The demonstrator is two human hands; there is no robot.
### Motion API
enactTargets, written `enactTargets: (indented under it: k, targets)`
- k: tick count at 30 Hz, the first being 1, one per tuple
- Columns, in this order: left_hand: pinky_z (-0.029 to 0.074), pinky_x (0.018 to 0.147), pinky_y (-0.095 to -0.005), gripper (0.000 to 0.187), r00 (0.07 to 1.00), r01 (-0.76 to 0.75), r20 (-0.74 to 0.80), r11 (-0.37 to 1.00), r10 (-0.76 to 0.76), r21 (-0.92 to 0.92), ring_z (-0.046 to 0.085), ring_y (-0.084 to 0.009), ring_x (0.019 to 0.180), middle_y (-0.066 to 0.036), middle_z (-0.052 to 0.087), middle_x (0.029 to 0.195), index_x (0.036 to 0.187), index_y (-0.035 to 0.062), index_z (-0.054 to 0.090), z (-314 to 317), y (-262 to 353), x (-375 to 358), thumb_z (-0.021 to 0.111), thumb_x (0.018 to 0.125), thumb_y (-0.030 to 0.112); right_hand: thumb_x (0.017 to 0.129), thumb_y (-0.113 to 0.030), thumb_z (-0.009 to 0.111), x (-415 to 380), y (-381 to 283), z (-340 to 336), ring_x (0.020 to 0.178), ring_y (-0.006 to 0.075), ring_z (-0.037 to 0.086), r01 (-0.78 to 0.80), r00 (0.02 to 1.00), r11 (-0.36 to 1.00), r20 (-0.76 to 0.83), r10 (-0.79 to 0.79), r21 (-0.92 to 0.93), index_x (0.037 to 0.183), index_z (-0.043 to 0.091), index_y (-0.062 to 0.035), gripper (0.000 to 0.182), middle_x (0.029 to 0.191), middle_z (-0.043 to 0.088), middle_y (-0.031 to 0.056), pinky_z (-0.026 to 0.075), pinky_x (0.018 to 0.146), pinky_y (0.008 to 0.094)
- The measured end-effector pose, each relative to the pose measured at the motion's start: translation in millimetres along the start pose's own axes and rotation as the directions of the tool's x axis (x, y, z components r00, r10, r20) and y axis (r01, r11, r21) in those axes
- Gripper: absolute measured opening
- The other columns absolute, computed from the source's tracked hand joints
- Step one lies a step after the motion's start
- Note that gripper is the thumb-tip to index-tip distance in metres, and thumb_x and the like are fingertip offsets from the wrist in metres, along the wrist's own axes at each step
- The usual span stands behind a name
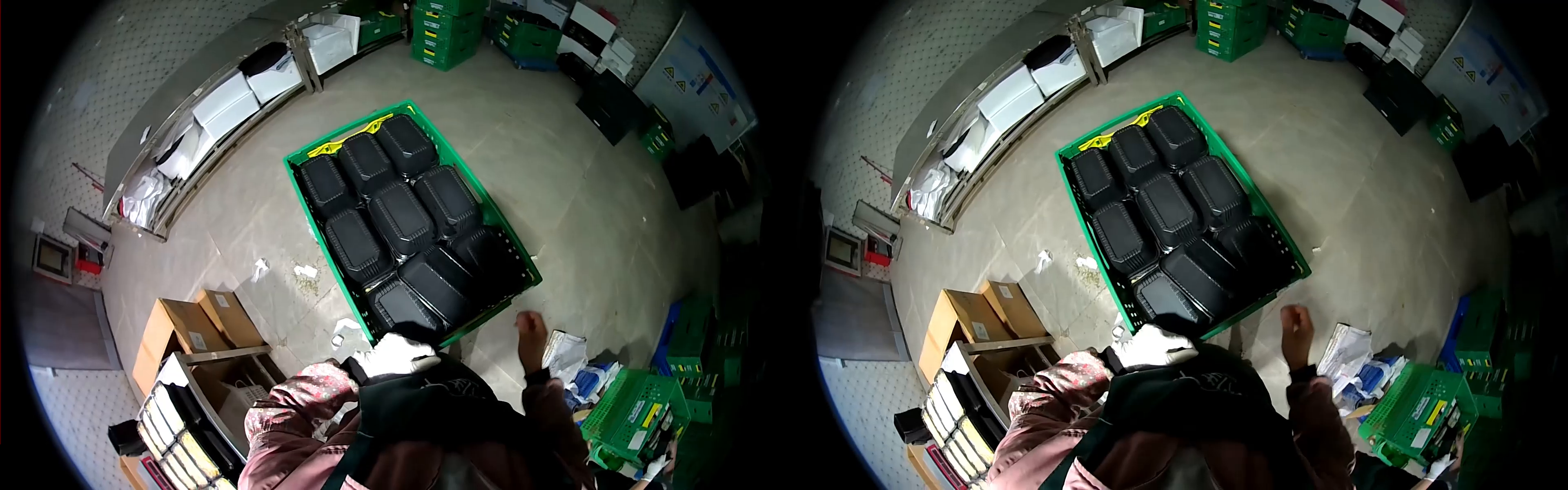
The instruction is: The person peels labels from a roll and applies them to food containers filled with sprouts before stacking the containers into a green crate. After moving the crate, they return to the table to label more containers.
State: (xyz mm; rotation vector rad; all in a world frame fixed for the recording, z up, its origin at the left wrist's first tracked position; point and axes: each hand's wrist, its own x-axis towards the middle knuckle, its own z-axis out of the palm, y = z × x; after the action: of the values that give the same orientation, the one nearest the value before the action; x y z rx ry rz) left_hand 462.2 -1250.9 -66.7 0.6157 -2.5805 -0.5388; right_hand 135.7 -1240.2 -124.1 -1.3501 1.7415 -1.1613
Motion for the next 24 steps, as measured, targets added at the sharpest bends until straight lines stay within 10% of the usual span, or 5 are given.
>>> enactTargets:
  k: [3,6,14,18,24]
  targets:
    - [0.053,0.072,-0.0351,0.029,0.926,0.235,-0.251,0.951,-0.282,-0.203,0.064,-0.0257,0.074,-0.006,0.065,0.095,0.106,0.0104,0.064,-18,-11,12,0.066,0.079,0.019,0.092,-0.034,0.055,-29,4,24,0.085,0.0214,0.061,-0.569,0.822,0.676,0.349,0.451,0.467,0.11,0.05,-0.0032,0.036,0.098,0.058,0.0099,0.054,0.074,0.0362]
    - [0.03,0.103,-0.049,0.04,0.934,0.345,-0.095,0.939,-0.344,-0.004,0.033,-0.0381,0.129,-0.012,0.045,0.135,0.119,0.0147,0.06,-30,-10,50,0.061,0.083,0.032,0.094,-0.033,0.052,-28,-7,50,0.086,0.021,0.061,-0.59,0.804,0.647,0.417,0.423,0.482,0.107,0.051,-0.0054,0.03,0.097,0.058,0.0081,0.053,0.073,0.0362]
    - [0.038,0.102,-0.0413,0.013,0.869,0.439,0.073,0.693,-0.49,-0.573,0.041,-0.0324,0.128,-0.01,0.064,0.11,0.087,0.0023,0.069,-12,-84,33,0.063,0.084,0.014,0.097,-0.032,0.045,-31,-5,68,0.096,0.0178,0.056,-0.756,0.648,0.387,0.687,0.329,0.528,0.106,0.048,-0.0113,0.022,0.101,0.057,0.0049,0.046,0.085,0.0381]
    - [0.042,0.097,-0.0393,0.008,0.855,0.369,-0.237,0.863,-0.46,-0.344,0.053,-0.0308,0.116,-0.008,0.068,0.1,0.082,0.002,0.068,-45,-90,11,0.065,0.082,0.01,0.098,-0.03,0.043,-37,-28,95,0.088,0.0214,0.059,-0.701,0.712,0.259,0.643,0.281,0.664,0.097,0.052,-0.0109,0.021,0.087,0.059,0.0045,0.045,0.087,0.0419]
    - [0.038,0.102,-0.0397,0.024,0.541,0.637,-0.703,0.771,-0.463,-0.018,0.052,-0.0322,0.114,-0.013,0.062,0.108,0.103,0.0036,0.063,-98,-144,-4,0.065,0.081,0.013,0.095,-0.027,0.047,-18,-69,57,0.075,0.0202,0.062,-0.593,0.796,0.572,0.523,0.305,0.567,0.094,0.052,-0.0058,0.022,0.08,0.057,0.0044,0.05,0.067,0.0327]
